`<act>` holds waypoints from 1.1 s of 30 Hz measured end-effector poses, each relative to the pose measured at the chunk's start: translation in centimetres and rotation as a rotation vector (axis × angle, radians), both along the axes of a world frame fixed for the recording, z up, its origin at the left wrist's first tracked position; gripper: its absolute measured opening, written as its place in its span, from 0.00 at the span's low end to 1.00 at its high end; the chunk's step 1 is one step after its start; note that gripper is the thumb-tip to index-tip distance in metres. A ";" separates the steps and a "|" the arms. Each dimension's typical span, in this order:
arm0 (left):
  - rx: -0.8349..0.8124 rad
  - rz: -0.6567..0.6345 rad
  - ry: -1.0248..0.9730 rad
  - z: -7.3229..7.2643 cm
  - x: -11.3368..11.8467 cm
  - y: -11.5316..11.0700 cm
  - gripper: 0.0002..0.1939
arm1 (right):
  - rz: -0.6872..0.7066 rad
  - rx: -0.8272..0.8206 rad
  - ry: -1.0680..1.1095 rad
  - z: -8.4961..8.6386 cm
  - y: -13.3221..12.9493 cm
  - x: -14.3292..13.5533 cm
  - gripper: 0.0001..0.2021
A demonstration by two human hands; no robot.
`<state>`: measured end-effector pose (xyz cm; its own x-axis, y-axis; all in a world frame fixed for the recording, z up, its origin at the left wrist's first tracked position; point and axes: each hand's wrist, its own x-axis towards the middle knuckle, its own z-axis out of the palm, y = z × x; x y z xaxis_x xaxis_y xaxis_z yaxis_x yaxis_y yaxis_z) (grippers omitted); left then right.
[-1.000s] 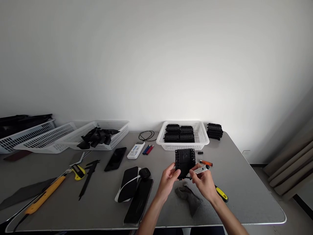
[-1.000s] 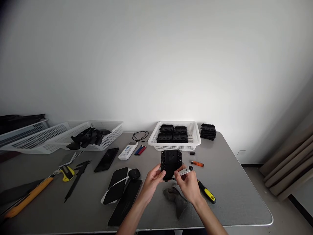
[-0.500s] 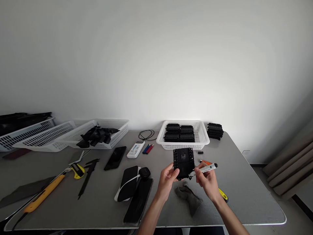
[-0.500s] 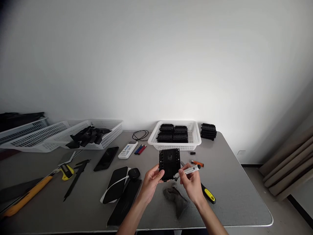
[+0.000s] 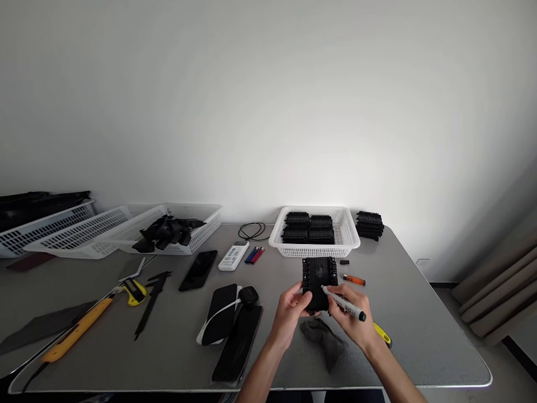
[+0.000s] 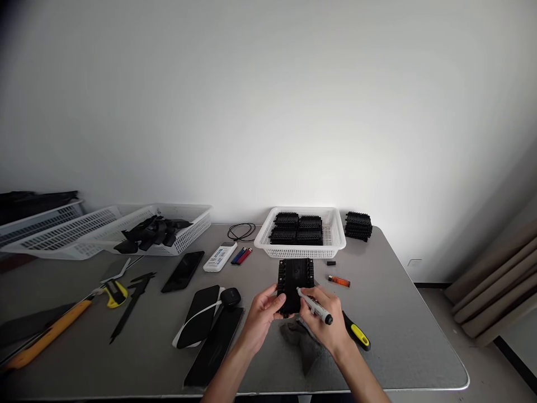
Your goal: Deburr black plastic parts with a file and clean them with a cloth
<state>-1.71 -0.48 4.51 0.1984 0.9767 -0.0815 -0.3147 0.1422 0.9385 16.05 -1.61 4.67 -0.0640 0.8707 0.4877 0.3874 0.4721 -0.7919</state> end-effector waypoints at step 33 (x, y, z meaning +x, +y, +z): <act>0.024 -0.062 0.106 0.3 0.6 -1.1 0.33 | -0.013 0.155 -0.001 1.8 2.7 0.1 0.10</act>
<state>-1.06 -1.53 4.79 0.2503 0.9647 -0.0816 -0.2047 0.1351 0.9695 16.17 1.10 6.47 -0.0539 0.7854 0.6166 0.3948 0.5840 -0.7093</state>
